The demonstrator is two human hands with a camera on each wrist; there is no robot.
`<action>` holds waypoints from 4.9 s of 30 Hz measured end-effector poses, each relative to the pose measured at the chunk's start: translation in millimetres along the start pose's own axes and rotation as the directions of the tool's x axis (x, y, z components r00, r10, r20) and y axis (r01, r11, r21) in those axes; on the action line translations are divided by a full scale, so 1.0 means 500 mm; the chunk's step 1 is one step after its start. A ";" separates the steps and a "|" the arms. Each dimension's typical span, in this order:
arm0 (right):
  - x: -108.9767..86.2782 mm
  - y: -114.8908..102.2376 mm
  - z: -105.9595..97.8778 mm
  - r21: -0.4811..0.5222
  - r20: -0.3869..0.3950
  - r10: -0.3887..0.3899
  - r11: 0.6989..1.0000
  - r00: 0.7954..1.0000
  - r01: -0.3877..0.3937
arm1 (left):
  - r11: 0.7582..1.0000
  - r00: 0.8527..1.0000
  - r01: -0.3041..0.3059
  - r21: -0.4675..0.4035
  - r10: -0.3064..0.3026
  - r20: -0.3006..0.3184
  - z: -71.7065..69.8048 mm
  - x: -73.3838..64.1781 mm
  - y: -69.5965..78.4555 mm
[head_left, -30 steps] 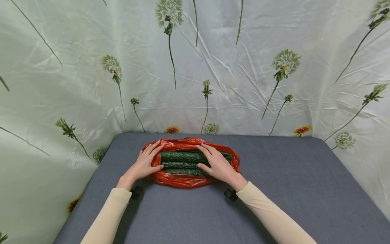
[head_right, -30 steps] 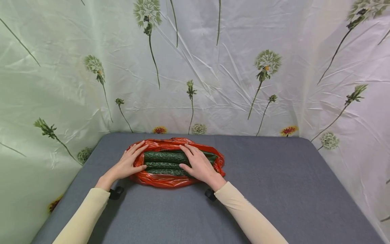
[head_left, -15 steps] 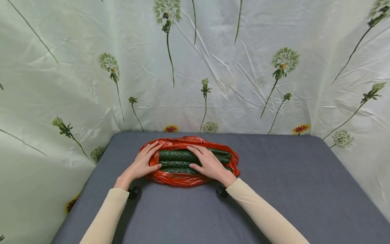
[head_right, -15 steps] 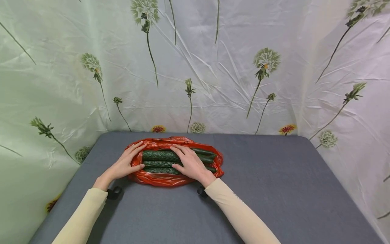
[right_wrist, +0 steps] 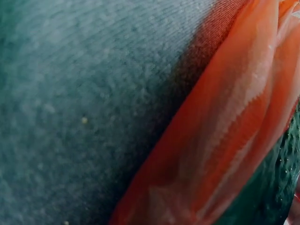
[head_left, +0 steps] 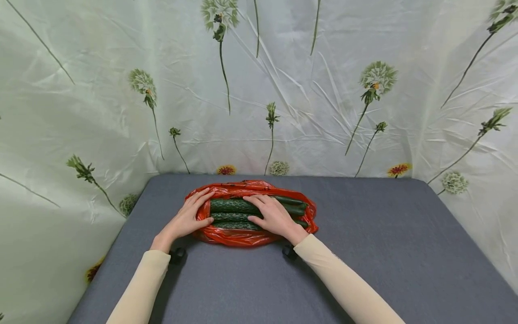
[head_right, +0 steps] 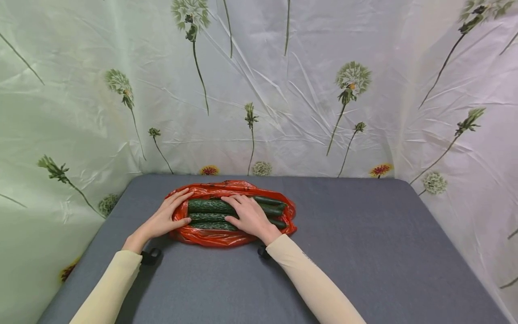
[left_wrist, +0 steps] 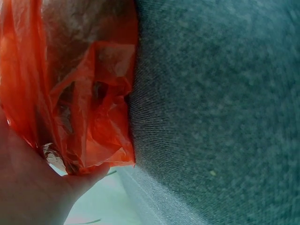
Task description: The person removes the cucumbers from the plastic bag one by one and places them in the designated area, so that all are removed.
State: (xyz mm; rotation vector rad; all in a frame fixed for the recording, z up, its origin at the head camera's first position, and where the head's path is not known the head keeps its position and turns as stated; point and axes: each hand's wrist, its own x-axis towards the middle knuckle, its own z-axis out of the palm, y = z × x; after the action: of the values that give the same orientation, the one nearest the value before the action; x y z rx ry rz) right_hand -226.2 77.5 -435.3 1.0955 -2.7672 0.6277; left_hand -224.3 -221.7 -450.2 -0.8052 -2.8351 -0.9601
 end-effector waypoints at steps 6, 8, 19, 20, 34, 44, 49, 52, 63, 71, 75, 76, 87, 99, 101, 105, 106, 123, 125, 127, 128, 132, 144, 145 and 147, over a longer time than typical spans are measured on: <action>0.009 0.003 -0.001 -0.011 -0.001 -0.012 1.000 1.000 0.012 | 1.000 1.000 0.000 -0.012 0.000 0.002 0.000 0.000 -0.003; 0.012 0.005 0.000 0.002 -0.004 -0.013 1.000 1.000 0.013 | 1.000 1.000 0.003 -0.016 -0.003 0.002 0.001 0.000 -0.004; 0.020 0.010 0.009 0.024 -0.038 0.023 0.999 0.999 -0.022 | 1.000 1.000 0.000 -0.027 0.000 -0.008 0.002 -0.001 -0.001; 0.021 0.010 0.010 0.020 -0.042 0.022 1.000 0.999 -0.021 | 1.000 1.000 0.002 -0.030 -0.002 -0.010 0.002 -0.002 -0.001; 0.020 0.010 0.011 0.070 -0.091 0.031 0.997 0.995 -0.024 | 1.000 1.000 0.008 -0.026 -0.008 -0.013 0.003 -0.002 -0.001; 0.020 0.016 0.003 0.112 -0.081 0.041 0.993 0.996 -0.032 | 1.000 1.000 -0.008 -0.008 0.008 -0.020 0.010 0.001 -0.007; 0.016 0.019 -0.004 0.129 -0.081 0.048 0.991 0.996 -0.037 | 1.000 1.000 -0.006 -0.011 0.006 -0.012 0.009 0.003 -0.008; 0.012 0.022 -0.008 0.133 -0.078 0.054 0.990 0.995 -0.044 | 1.000 1.000 0.000 -0.017 0.000 -0.009 0.007 0.002 -0.008; -0.003 0.041 -0.026 0.149 -0.095 0.087 0.986 0.992 -0.073 | 0.999 1.000 0.011 -0.034 -0.012 -0.023 0.003 -0.002 -0.007; -0.011 0.057 -0.038 0.143 -0.102 0.094 0.986 0.990 -0.079 | 0.998 0.999 0.036 -0.051 -0.036 -0.004 0.003 -0.001 -0.009; -0.016 0.061 -0.046 0.168 -0.103 0.101 0.982 0.990 -0.082 | 0.997 0.999 0.043 -0.062 -0.043 0.006 0.006 -0.002 -0.008; -0.018 0.061 -0.048 0.175 -0.104 0.103 0.981 0.989 -0.084 | 0.997 0.999 0.043 -0.063 -0.042 0.007 0.006 -0.002 -0.007; -0.027 0.066 -0.068 0.184 -0.109 0.128 0.977 0.986 -0.107 | 0.997 0.999 0.037 -0.062 -0.037 -0.005 0.007 -0.005 -0.008; -0.049 0.095 -0.100 0.202 -0.124 0.179 0.967 0.976 -0.152 | 0.997 0.999 0.035 -0.071 -0.035 -0.004 0.006 -0.008 -0.006; -0.053 0.101 -0.104 0.199 -0.129 0.190 0.967 0.973 -0.162 | 0.997 0.999 0.033 -0.071 -0.033 -0.003 0.006 -0.008 -0.006; -0.061 0.110 -0.111 0.194 -0.135 0.209 0.964 0.969 -0.181 | 0.997 1.000 0.028 -0.073 -0.028 -0.005 0.008 -0.009 -0.008; -0.063 0.112 -0.113 0.195 -0.136 0.210 0.964 0.968 -0.182 | 0.997 1.000 0.026 -0.072 -0.026 -0.006 0.008 -0.009 -0.008; -0.094 0.149 -0.132 0.201 -0.150 0.230 0.959 0.962 -0.198 | 0.995 0.999 0.042 -0.086 -0.041 0.007 0.014 -0.012 -0.014; -0.098 0.153 -0.133 0.204 -0.146 0.231 0.959 0.962 -0.200 | 0.995 0.999 0.043 -0.088 -0.042 0.012 0.014 -0.013 -0.013; -0.101 0.157 -0.136 0.205 -0.146 0.231 0.958 0.962 -0.199 | 0.995 0.999 0.044 -0.087 -0.042 0.018 0.014 -0.014 -0.013; -0.103 0.159 -0.137 0.205 -0.145 0.231 0.958 0.962 -0.199 | 0.995 0.999 0.045 -0.088 -0.043 0.020 0.014 -0.014 -0.013; -0.110 0.166 -0.142 0.205 -0.146 0.232 0.958 0.962 -0.200 | 0.995 0.998 0.049 -0.091 -0.047 0.029 0.014 -0.015 -0.013; -0.130 0.189 -0.156 0.226 -0.133 0.262 0.947 0.956 -0.228 | 0.994 0.998 0.063 -0.094 -0.060 0.030 0.014 -0.013 -0.013; -0.131 0.191 -0.158 0.230 -0.132 0.267 0.945 0.955 -0.232 | 0.993 0.998 0.064 -0.096 -0.062 0.030 0.014 -0.014 -0.012; -0.135 0.195 -0.159 0.238 -0.134 0.273 0.942 0.953 -0.237 | 0.993 0.998 0.066 -0.094 -0.064 0.030 0.015 -0.014 -0.012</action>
State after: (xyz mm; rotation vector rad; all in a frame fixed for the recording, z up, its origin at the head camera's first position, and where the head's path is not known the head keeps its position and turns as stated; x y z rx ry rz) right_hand -246.9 216.7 -411.9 0.6778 -2.7646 1.0275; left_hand -220.4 -224.8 -460.9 -0.7439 -2.8742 -1.1092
